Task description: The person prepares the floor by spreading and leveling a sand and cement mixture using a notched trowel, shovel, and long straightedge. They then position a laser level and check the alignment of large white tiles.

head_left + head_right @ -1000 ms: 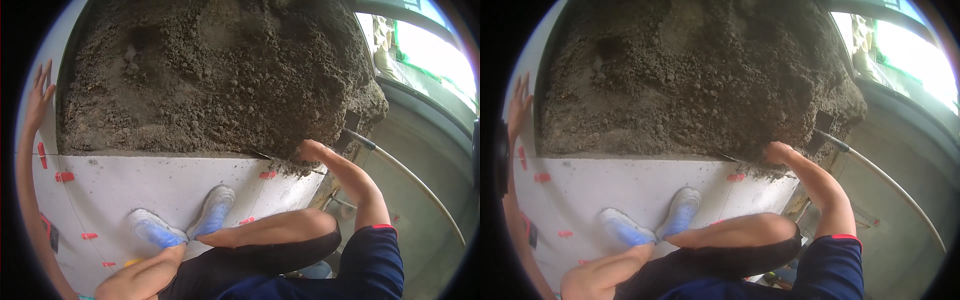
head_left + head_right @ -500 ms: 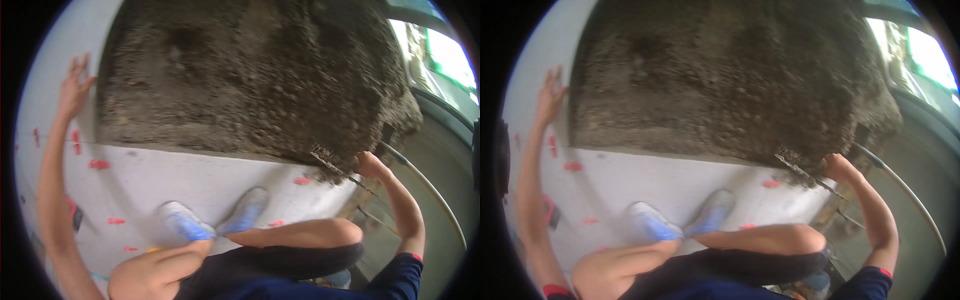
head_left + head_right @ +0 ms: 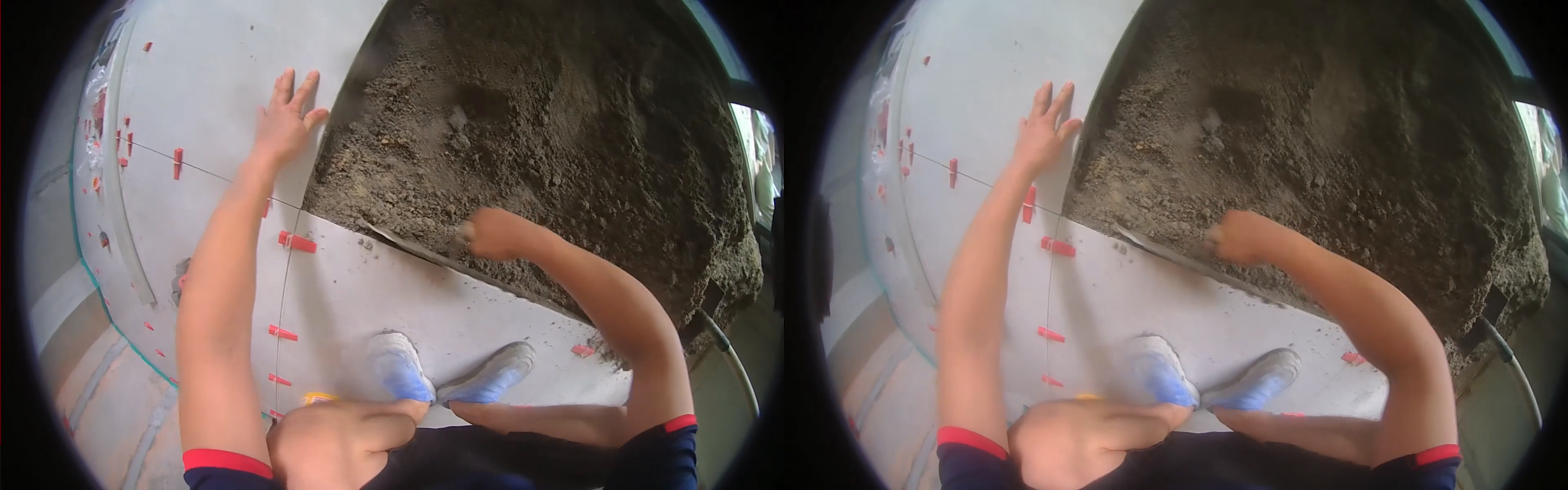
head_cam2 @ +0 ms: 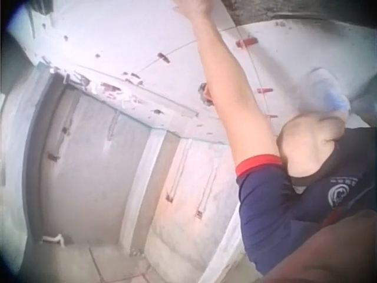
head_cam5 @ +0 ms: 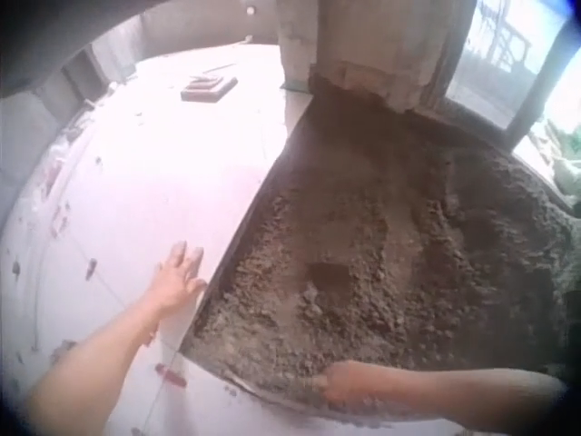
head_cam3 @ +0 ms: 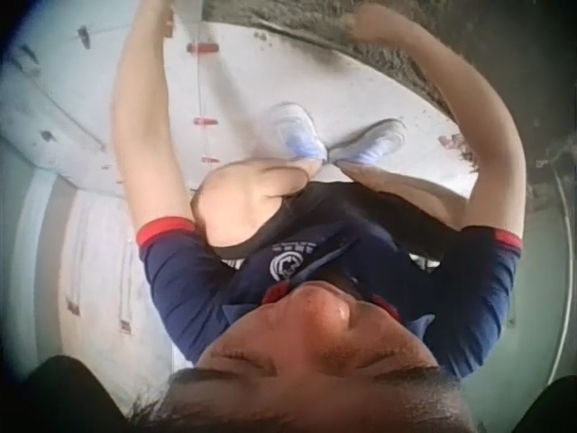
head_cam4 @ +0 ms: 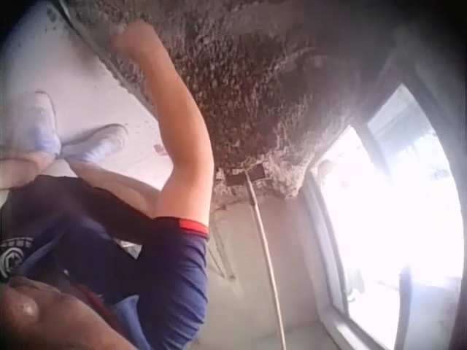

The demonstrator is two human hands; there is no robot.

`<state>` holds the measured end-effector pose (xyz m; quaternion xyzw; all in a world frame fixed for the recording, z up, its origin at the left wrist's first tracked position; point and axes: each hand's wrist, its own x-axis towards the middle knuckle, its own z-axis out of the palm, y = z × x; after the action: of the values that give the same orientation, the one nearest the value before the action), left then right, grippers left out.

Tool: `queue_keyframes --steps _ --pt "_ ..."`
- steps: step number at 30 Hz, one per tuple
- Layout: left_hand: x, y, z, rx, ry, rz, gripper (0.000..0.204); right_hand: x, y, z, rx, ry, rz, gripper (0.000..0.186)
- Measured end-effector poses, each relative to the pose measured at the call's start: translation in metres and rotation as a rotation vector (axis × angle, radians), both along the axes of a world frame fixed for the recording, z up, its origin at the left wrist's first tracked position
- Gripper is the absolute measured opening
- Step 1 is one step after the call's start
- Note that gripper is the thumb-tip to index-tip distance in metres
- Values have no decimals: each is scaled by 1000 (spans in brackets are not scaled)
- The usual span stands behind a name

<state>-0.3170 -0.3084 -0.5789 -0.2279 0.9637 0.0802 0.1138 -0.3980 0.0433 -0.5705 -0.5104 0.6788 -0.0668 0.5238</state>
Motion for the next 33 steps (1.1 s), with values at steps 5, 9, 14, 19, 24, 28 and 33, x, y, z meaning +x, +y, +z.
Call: queue_keyframes --steps 5,9,14,19,24,28,33 --pt "11 -6 -9 -51 74 -29 59 -27 132 28 292 89 158 22" --pt "9 -4 -24 -72 114 -49 57 -43 162 68 409 22 -166 26" --pt "13 -10 -33 -97 156 -75 54 -51 121 57 457 43 -91 28" --pt "11 -3 -39 -96 200 -93 54 -20 54 27 250 86 -41 23" --pt "16 -13 -39 -107 195 -102 54 -45 34 39 157 -66 5 19" --pt "15 -9 -37 -107 211 -97 51 -63 84 32 388 32 38 18" --pt "8 -10 -40 -125 168 -107 51 -39 35 13 192 110 -3 15"
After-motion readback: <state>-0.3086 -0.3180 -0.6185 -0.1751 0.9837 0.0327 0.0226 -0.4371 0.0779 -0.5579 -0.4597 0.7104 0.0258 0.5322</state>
